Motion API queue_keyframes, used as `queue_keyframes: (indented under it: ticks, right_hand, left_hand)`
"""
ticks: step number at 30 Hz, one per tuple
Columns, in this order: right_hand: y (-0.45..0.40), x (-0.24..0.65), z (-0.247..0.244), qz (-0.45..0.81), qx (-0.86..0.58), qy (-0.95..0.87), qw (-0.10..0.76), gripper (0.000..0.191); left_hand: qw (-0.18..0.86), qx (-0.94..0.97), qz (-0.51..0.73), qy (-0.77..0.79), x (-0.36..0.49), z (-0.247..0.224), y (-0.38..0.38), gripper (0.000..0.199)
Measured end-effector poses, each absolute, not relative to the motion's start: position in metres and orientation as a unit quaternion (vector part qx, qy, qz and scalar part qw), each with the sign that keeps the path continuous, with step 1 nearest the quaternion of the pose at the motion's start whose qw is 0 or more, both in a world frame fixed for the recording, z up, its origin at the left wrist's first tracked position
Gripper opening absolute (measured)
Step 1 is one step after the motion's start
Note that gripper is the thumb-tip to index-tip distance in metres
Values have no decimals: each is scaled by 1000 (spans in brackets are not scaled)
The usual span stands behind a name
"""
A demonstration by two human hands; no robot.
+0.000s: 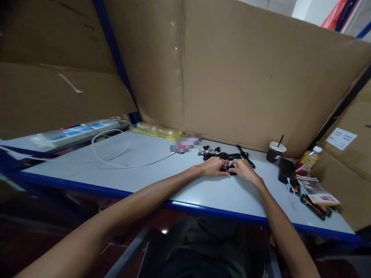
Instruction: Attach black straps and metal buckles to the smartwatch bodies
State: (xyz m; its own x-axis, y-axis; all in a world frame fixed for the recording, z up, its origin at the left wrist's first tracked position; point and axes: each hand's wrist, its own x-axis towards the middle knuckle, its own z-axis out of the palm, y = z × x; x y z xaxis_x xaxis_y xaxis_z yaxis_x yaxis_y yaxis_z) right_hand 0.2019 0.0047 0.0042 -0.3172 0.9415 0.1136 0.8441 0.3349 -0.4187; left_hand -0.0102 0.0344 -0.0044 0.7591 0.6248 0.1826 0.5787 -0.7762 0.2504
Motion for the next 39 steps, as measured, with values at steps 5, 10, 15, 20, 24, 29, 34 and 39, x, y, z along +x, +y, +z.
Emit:
queue_keyframes:
  ticks: [5,10,15,20,24,29,34,39]
  right_hand:
    - [8,203,2,130,-550,-806,176,12]
    - [15,210,-4,151,-551,-786,236,24]
    - [15,211,-1,136,-547,-764,313,35]
    - [10,201,0,119,-530,-769,337,33]
    - [9,198,-3,124,-522,-775,334,32]
    - [14,200,-10,161,-513,-770,343,34]
    - [21,202,-15,198,-501,-776,329,36]
    - [22,203,-14,213,-501,-776,319,41]
  left_hand:
    - [86,933,130,326,-10,-4,35,53]
    - [100,929,141,328,-11,-6,34,65]
    - [128,917,181,333,-10,-8,36,39]
    - [144,911,227,313,-5,-17,45,33]
    - [177,898,248,317,-2,-21,50,34]
    - [185,894,249,324,-2,-21,50,34]
    - [151,897,229,346,-2,-21,48,30]
    - [154,895,233,347,-3,-19,46,31]
